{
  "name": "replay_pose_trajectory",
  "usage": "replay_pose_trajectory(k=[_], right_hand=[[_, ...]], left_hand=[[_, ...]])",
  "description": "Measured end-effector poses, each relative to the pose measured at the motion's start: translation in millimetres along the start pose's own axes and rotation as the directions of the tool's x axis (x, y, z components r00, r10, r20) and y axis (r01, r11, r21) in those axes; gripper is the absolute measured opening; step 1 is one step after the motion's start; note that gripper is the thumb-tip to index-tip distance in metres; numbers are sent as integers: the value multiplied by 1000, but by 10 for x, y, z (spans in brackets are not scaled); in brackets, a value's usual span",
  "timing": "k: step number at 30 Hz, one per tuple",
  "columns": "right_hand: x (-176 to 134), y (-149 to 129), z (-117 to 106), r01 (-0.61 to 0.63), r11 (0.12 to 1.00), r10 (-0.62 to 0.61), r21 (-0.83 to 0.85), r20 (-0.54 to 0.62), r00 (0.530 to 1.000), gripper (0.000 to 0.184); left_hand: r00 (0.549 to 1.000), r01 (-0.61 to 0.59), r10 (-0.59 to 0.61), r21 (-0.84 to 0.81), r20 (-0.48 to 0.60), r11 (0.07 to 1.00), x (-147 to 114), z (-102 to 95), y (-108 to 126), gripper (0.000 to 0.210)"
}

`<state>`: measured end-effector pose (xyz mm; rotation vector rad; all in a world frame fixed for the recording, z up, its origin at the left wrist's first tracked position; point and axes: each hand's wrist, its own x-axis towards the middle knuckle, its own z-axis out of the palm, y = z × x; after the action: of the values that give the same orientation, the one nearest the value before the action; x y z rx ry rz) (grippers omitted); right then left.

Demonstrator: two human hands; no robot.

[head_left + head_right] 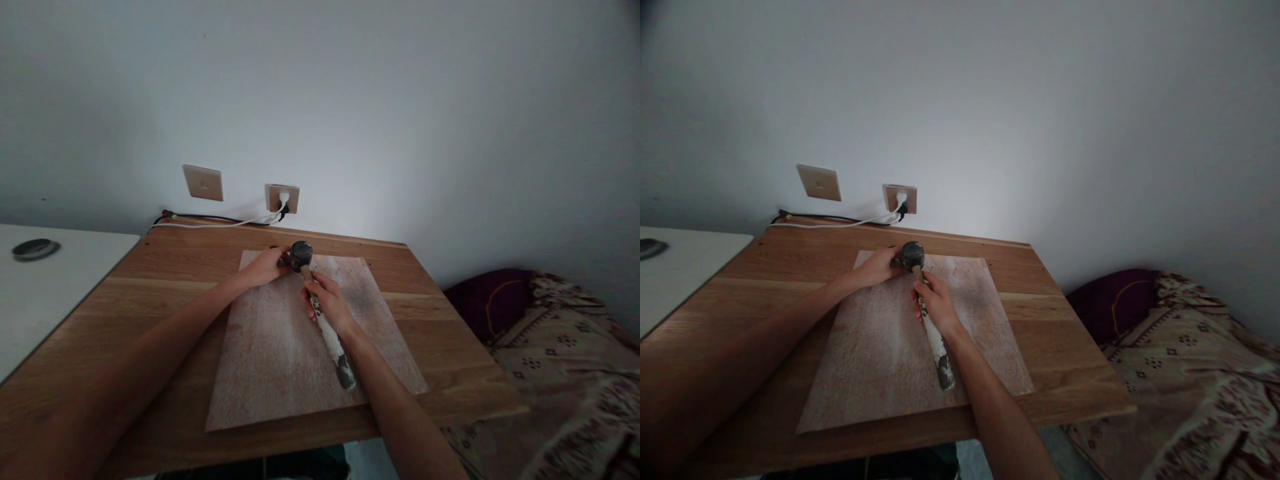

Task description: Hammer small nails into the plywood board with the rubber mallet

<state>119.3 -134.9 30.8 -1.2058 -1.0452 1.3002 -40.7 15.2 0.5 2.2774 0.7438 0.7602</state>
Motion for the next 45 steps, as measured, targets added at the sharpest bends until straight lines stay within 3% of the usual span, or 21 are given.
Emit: replay_pose_trajectory(k=[6, 9, 11, 12, 15, 19, 23, 27, 30, 33, 36, 39, 45], right_hand=[[-39, -64, -29, 21, 999, -18, 49, -48, 999, 28], [-61, -118, -88, 98, 990, -83, 106, -137, 987, 25], [-59, -147, -157, 149, 981, -124, 126, -188, 974, 24], [-54, -157, -198, 166, 977, -137, 131, -206, 969, 24], [-30, -168, -313, 169, 974, -132, 151, -227, 965, 27], [-6, -157, -379, 177, 963, -121, 202, -260, 958, 29], [-6, -145, -368, 161, 959, -98, 234, -260, 961, 30], [-10, -136, -358, 135, 960, -76, 247, -236, 969, 30], [-6, -133, -351, 129, 961, -73, 243, -230, 971, 30], [3, -131, -338, 143, 964, -90, 225, -230, 969, 30], [10, -129, -320, 146, 965, -96, 216, -228, 969, 29], [10, -126, -294, 132, 968, -82, 214, -227, 971, 27], [-20, -103, -234, 114, 973, -71, 200, -207, 976, 26]], left_hand=[[1000, -1, 2, 113, -10, 994, -18, -30, 130, 35], [997, -55, 66, 312, -26, 949, -49, -68, 386, 26], [985, -173, 154, 395, 80, 902, -95, -54, 614, 21], [962, -265, 210, 406, 176, 875, -130, -25, 730, 20], [838, -523, 354, 427, 415, 738, -276, 149, 1023, 25], [780, -625, 427, 591, 457, 510, -464, 425, 1200, 12], [757, -644, 479, 628, 444, 436, -516, 512, 1204, 12], [746, -659, 519, 578, 417, 481, -464, 418, 1161, 16], [774, -634, 486, 506, 406, 585, -362, 259, 1078, 25], [871, -476, 369, 373, 325, 796, -214, 38, 889, 22], [983, -178, 163, 199, 89, 964, -100, -159, 593, 15], [999, 1, 3, 73, -55, 997, -83, -232, 298, 12], [1000, 2, -2, 54, -8, 999, -160, -155, 77, 16]])
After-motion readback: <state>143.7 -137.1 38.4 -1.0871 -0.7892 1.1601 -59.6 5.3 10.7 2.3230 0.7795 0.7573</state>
